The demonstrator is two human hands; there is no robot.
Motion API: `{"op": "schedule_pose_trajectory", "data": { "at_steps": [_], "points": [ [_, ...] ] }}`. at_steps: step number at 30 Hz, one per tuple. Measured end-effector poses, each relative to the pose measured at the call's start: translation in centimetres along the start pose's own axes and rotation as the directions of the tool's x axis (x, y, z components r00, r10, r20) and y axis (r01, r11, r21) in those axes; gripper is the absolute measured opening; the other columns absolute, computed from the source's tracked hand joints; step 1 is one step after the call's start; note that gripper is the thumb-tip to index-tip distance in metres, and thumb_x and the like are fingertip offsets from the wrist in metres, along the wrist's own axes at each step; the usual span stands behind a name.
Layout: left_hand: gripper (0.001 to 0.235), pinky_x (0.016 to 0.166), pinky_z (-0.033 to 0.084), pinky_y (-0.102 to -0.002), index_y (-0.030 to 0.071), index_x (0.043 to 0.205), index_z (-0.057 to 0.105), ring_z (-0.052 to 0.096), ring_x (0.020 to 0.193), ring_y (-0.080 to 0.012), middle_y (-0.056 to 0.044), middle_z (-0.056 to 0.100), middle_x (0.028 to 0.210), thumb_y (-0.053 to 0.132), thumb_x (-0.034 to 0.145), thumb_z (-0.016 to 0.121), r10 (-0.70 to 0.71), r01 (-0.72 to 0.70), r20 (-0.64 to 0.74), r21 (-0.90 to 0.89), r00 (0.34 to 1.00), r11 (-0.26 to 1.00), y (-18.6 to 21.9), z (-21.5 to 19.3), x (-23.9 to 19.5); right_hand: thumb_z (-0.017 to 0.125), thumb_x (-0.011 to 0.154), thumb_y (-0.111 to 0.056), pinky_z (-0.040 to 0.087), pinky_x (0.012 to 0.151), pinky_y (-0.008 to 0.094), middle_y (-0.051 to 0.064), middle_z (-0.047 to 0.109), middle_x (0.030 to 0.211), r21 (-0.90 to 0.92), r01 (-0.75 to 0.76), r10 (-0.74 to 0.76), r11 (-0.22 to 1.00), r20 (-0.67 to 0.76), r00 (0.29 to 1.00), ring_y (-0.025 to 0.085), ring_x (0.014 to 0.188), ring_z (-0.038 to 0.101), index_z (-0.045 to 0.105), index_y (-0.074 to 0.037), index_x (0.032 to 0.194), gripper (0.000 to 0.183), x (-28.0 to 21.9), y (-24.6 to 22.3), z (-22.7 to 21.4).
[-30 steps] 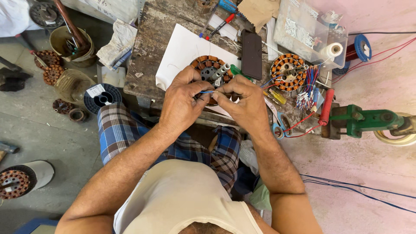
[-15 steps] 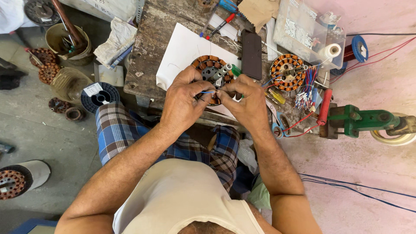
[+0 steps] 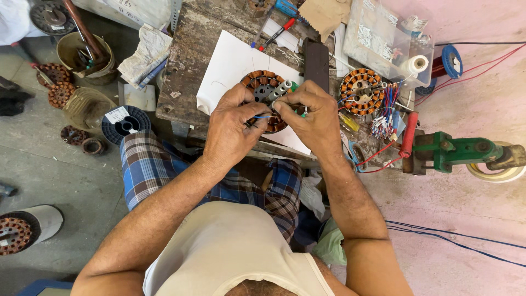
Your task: The person wires a fan motor stator, stripping insulation from wires and connecting them to terminal leads on the stator assembly.
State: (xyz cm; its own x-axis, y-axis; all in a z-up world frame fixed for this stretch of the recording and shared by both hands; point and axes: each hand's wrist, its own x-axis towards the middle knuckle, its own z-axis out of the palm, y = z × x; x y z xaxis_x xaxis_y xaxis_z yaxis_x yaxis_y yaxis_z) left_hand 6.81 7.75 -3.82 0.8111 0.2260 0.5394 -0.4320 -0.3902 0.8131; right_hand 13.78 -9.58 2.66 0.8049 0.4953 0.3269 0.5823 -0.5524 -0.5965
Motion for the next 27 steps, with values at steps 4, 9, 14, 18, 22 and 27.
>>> {"op": "schedule_pose_trajectory", "data": {
  "at_steps": [4, 9, 14, 18, 22, 27],
  "points": [
    [0.021, 0.075, 0.058, -0.035, 0.005, 0.099, 0.078, 0.064, 0.089, -0.0210, -0.005, 0.060, 0.092, 0.003, 0.080, 0.086, 0.003, -0.003, -0.009, 0.007, 1.000, 1.000, -0.1, 0.2, 0.1, 0.084, 0.085, -0.012, 0.049, 0.068, 0.027, 0.003, 0.069, 0.087, -0.029, -0.056, 0.057, 0.998, 0.020, 0.998, 0.011, 0.079, 0.064, 0.081, -0.006, 0.097, 0.013, -0.4, 0.7, 0.4],
    [0.021, 0.073, 0.057, -0.035, 0.004, 0.098, 0.078, 0.064, 0.089, -0.0204, -0.005, 0.061, 0.091, 0.003, 0.079, 0.087, -0.013, 0.012, -0.016, -0.024, 1.000, 1.000, -0.2, 0.3, -0.1, 0.084, 0.083, -0.014, 0.051, 0.064, 0.027, 0.003, 0.067, 0.083, -0.020, -0.142, 0.143, 0.990, 0.083, 0.986, 0.011, 0.073, 0.064, 0.080, -0.006, 0.094, 0.014, -2.0, -0.3, 0.1],
    [0.023, 0.073, 0.057, -0.035, 0.004, 0.098, 0.078, 0.064, 0.089, -0.0207, -0.006, 0.060, 0.091, 0.003, 0.077, 0.087, -0.005, 0.005, -0.019, -0.015, 1.000, 1.000, -0.3, 0.4, -0.1, 0.084, 0.085, -0.013, 0.049, 0.067, 0.026, 0.003, 0.067, 0.084, 0.016, -0.059, 0.057, 0.998, 0.071, 0.996, 0.011, 0.076, 0.063, 0.081, -0.006, 0.095, 0.013, -1.9, -1.1, -0.3],
    [0.023, 0.074, 0.057, -0.035, 0.004, 0.099, 0.078, 0.063, 0.090, -0.0210, -0.006, 0.059, 0.092, 0.003, 0.078, 0.086, 0.004, -0.004, -0.010, -0.002, 1.000, 1.000, -0.2, 0.3, -0.1, 0.083, 0.087, -0.011, 0.049, 0.070, 0.027, 0.004, 0.067, 0.087, 0.028, -0.046, 0.046, 0.999, 0.025, 0.999, 0.012, 0.080, 0.062, 0.081, -0.006, 0.099, 0.013, -0.5, -0.4, -0.3],
    [0.023, 0.074, 0.058, -0.034, 0.004, 0.100, 0.078, 0.063, 0.090, -0.0209, -0.006, 0.059, 0.092, 0.003, 0.078, 0.086, 0.005, -0.005, -0.006, -0.015, 1.000, 1.000, -0.2, 0.3, 0.0, 0.083, 0.088, -0.011, 0.051, 0.074, 0.028, 0.003, 0.069, 0.090, 0.052, -0.050, 0.048, 0.997, 0.037, 0.998, 0.011, 0.083, 0.064, 0.080, -0.005, 0.099, 0.013, 0.1, 0.6, 0.0],
    [0.022, 0.075, 0.058, -0.035, 0.004, 0.099, 0.078, 0.063, 0.090, -0.0205, -0.005, 0.060, 0.092, 0.003, 0.079, 0.087, 0.009, -0.009, -0.021, -0.008, 1.000, 1.000, -0.2, 0.4, -0.1, 0.083, 0.086, -0.011, 0.051, 0.072, 0.029, 0.003, 0.067, 0.085, -0.018, -0.089, 0.090, 0.996, 0.095, 0.991, 0.012, 0.079, 0.065, 0.080, -0.005, 0.095, 0.011, -1.4, 0.6, 0.1]
  ]
}}
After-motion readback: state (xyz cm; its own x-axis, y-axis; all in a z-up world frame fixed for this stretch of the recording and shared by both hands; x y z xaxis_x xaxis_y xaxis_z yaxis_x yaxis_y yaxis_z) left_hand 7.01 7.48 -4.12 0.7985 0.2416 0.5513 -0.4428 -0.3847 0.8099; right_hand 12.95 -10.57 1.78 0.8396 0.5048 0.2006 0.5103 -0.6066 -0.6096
